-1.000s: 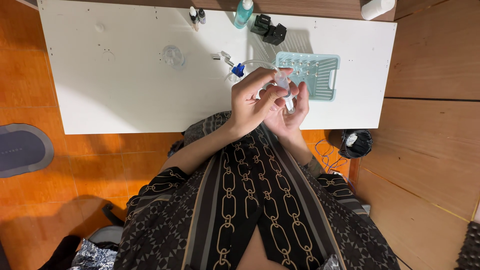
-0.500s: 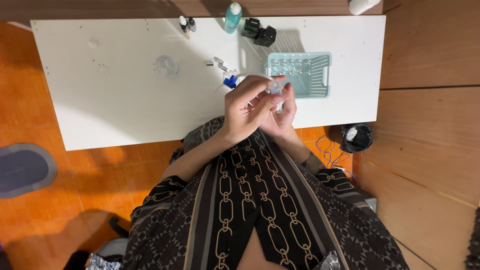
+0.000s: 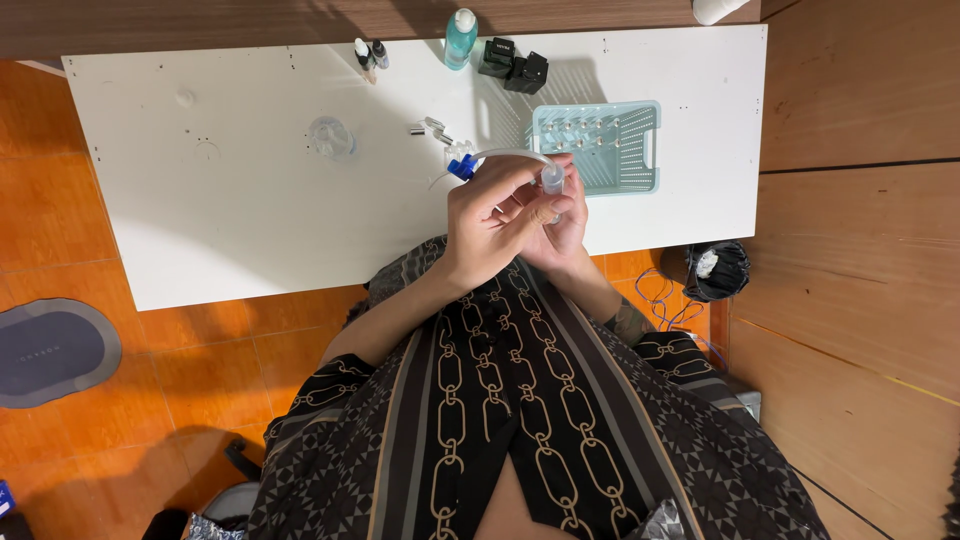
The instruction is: Assembling small perfume bottle sprayer components and using a syringe to test or fill them.
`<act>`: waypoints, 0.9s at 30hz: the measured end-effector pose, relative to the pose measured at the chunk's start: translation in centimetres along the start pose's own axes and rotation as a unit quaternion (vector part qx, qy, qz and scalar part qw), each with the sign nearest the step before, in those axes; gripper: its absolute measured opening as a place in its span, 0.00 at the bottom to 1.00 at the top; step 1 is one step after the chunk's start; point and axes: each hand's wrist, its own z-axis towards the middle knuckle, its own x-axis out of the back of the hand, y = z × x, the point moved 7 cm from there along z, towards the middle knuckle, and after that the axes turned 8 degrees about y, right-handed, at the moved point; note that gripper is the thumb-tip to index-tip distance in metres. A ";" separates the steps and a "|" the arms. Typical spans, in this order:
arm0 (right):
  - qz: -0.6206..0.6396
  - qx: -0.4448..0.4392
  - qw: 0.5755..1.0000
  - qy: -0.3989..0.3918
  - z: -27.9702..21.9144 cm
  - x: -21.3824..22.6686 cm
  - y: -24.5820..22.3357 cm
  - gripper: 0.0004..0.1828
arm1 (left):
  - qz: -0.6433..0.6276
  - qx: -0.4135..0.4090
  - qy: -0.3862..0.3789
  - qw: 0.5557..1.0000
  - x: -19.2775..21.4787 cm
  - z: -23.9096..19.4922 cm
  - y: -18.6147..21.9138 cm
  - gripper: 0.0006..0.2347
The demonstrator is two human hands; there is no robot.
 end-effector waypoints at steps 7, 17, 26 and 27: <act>0.009 -0.029 0.999 -0.012 1.1 0.6 0.3 0.29 | 0.023 -0.016 0.005 1.000 -0.1 0.2 0.1 0.10; -0.232 0.233 0.931 -0.160 -4.1 -9.9 -1.7 0.30 | -0.027 0.026 0.034 0.999 0.8 0.7 -0.9 0.11; -0.479 0.411 0.767 -0.119 -6.9 -13.5 -4.1 0.17 | -0.058 0.052 0.064 0.995 1.2 0.7 -2.0 0.11; -0.489 0.435 0.745 -0.126 -7.2 -13.9 -4.3 0.18 | -0.049 0.043 0.070 0.995 1.3 1.0 -1.6 0.10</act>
